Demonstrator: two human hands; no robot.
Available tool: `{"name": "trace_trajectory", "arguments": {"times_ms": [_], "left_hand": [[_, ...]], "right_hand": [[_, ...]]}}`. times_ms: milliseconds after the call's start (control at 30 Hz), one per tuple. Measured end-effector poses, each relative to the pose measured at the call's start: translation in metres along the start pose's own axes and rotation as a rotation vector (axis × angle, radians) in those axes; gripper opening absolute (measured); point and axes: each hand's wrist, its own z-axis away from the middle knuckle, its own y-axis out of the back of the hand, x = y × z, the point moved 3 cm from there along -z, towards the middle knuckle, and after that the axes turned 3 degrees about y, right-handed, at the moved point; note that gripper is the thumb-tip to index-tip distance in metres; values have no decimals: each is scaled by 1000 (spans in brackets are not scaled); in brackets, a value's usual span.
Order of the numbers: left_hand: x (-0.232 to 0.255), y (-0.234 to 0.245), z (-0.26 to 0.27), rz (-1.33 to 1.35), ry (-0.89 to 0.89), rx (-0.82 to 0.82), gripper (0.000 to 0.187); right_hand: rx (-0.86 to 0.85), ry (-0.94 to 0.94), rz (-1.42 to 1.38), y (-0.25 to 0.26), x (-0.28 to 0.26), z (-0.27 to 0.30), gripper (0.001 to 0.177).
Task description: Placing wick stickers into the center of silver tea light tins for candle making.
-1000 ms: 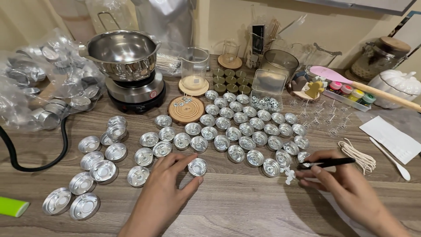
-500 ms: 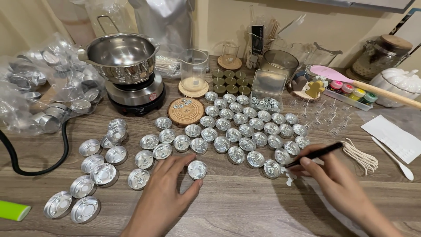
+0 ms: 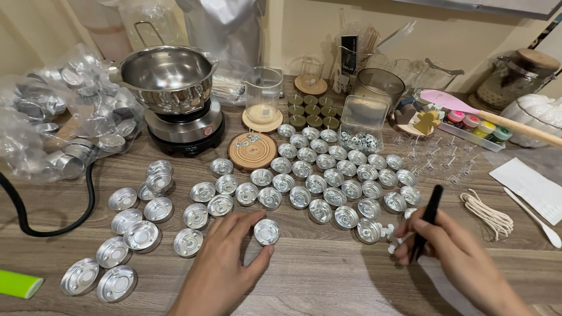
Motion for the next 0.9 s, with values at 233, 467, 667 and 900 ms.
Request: {"name": "trace_trajectory", "arguments": {"times_ms": [233, 467, 667, 900], "left_hand": [[-3, -2, 0, 42, -27, 33, 63], [-4, -3, 0, 29, -16, 18, 63], [-5, -3, 1, 52, -39, 52, 62], [-9, -4, 0, 62, -38, 49, 61]], "right_hand": [[40, -89, 50, -43, -34, 6, 29], [-41, -94, 163, -57, -36, 0, 31], [-7, -105, 151, -66, -48, -8, 29], [77, 248, -21, -90, -101, -17, 34]]}}
